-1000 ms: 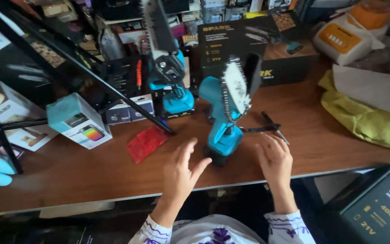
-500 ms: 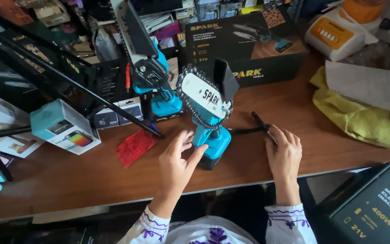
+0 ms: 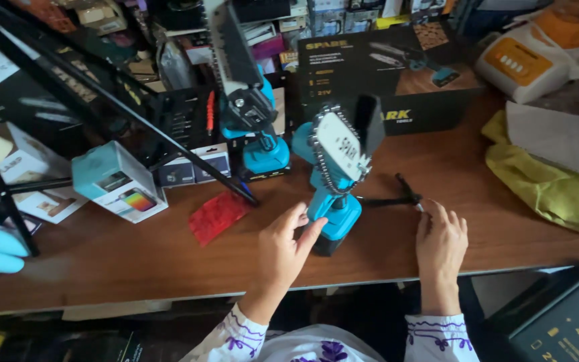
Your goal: The person assembles a cordless chainsaw by attaching the guide bar and chain, then securing them with a screwdriver. They open the packaging box, remove a manual and a small bag of parts, and use a wrench to tighten the bar nut. The person handles the chainsaw, screwdriver, wrench, and packaging components throughout the process.
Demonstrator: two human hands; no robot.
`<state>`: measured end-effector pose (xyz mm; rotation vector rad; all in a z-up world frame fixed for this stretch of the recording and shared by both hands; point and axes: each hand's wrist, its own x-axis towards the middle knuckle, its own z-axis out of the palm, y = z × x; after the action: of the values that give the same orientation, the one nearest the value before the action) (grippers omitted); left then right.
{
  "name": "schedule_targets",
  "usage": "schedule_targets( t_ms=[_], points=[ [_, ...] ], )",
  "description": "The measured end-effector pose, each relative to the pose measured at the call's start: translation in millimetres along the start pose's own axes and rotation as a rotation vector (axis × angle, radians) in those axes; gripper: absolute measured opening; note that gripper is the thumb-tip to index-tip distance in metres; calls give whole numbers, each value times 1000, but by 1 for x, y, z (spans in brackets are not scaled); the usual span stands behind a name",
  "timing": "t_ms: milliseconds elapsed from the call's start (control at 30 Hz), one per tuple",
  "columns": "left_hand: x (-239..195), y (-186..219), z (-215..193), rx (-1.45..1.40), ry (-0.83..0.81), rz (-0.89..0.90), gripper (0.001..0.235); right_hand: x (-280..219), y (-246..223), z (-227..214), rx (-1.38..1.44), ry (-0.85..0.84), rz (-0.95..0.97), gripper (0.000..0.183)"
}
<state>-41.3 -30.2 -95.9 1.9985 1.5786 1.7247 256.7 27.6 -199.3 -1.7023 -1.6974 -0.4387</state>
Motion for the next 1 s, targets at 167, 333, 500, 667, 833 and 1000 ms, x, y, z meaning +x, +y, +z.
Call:
schedule_targets(
  t_ms=[167, 333, 500, 667, 833, 1000],
  points=[
    [2, 1, -2, -21, 2, -6, 38, -1, 7, 16, -67, 24, -14, 40],
    [4, -4, -3, -46, 3, 5, 37, 9, -18, 6, -77, -3, -185, 51],
    [6, -12, -3, -69, 18, -47, 37, 22, -57, -6, 151, -252, -308, 34],
    [9, -16, -4, -97, 2, -62, 39, 21, -47, 14, 83, -341, -273, 36],
    [10, -27, -2, -124, -8, -76, 39, 28, -32, 34, 163, -292, -241, 24],
    [12, -36, -2, -123, 13, -64, 42, 33, 1, 62, 88, -311, -287, 27]
  ],
)
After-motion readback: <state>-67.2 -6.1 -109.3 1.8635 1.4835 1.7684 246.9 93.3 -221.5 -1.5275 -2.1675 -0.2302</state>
